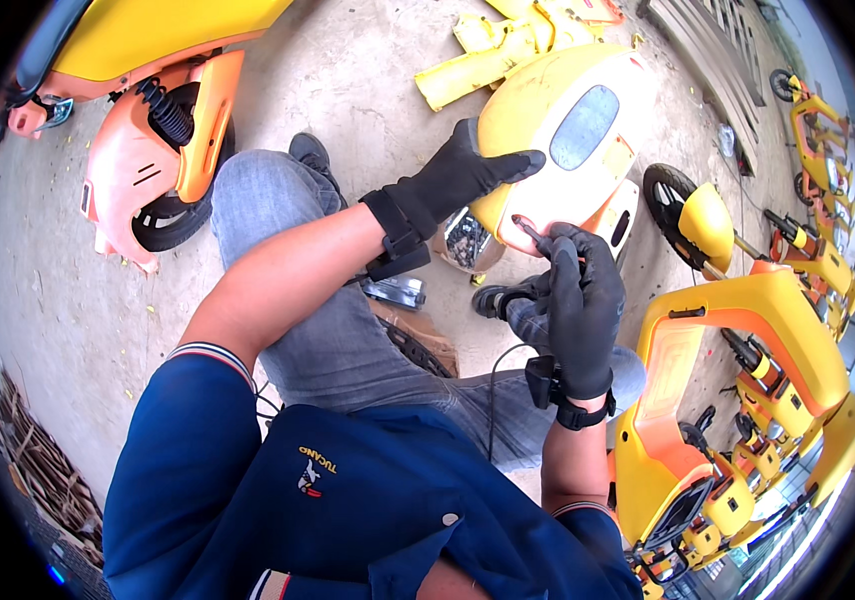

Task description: The person sits on the floor and uses a screwdriver to tighten screws on various scooter body panels, including a pink and yellow side panel and an orange front panel. They handle the panels one at a time, turning them over to access different screw holes.

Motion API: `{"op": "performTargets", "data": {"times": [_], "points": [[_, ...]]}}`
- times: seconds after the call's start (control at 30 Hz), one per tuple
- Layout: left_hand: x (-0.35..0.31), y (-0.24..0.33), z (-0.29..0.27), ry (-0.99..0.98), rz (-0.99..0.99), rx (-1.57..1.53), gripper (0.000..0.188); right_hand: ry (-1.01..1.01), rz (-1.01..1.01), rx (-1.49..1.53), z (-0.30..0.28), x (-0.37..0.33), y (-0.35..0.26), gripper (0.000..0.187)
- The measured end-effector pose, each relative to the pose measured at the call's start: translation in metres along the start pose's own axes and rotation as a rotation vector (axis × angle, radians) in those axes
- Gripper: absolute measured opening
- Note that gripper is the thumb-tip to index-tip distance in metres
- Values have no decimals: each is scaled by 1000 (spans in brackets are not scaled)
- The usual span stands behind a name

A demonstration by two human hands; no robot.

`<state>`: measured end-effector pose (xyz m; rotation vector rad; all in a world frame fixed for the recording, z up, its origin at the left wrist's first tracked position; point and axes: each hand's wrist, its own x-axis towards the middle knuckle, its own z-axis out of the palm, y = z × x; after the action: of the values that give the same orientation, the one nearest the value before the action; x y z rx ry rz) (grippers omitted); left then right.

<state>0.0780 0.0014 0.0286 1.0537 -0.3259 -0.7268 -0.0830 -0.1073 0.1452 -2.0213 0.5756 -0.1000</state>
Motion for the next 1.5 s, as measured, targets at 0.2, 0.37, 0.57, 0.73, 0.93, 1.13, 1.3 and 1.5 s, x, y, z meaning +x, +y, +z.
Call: {"op": "performTargets", "data": {"times": [0.2, 0.37, 0.57, 0.73, 0.93, 1.13, 1.3, 1.5], "points": [[1, -10, 0, 52, -1, 50, 49, -46, 179, 338, -1, 2, 11, 27], [-1, -2, 2, -11, 15, -10, 47, -11, 206, 594, -1, 0, 15, 31], [0, -2, 1, -18, -4, -54, 47, 13, 156, 599, 1, -3, 30, 43], [1, -2, 1, -21, -5, -78, 48, 130, -127, 214, 2, -9, 49, 42], [-2, 2, 0, -3, 2, -80, 51, 208, 124, 297, -21, -11, 20, 27], [1, -3, -1, -17, 1, -79, 52, 130, -368, -217, -16, -12, 19, 37], [-3, 0, 1, -13, -15, -63, 51, 159, -534, -471, -18, -10, 26, 28], [-7, 6, 3, 0, -60, -37, 57, 165, -400, -323, -9, -12, 23, 23]]}}
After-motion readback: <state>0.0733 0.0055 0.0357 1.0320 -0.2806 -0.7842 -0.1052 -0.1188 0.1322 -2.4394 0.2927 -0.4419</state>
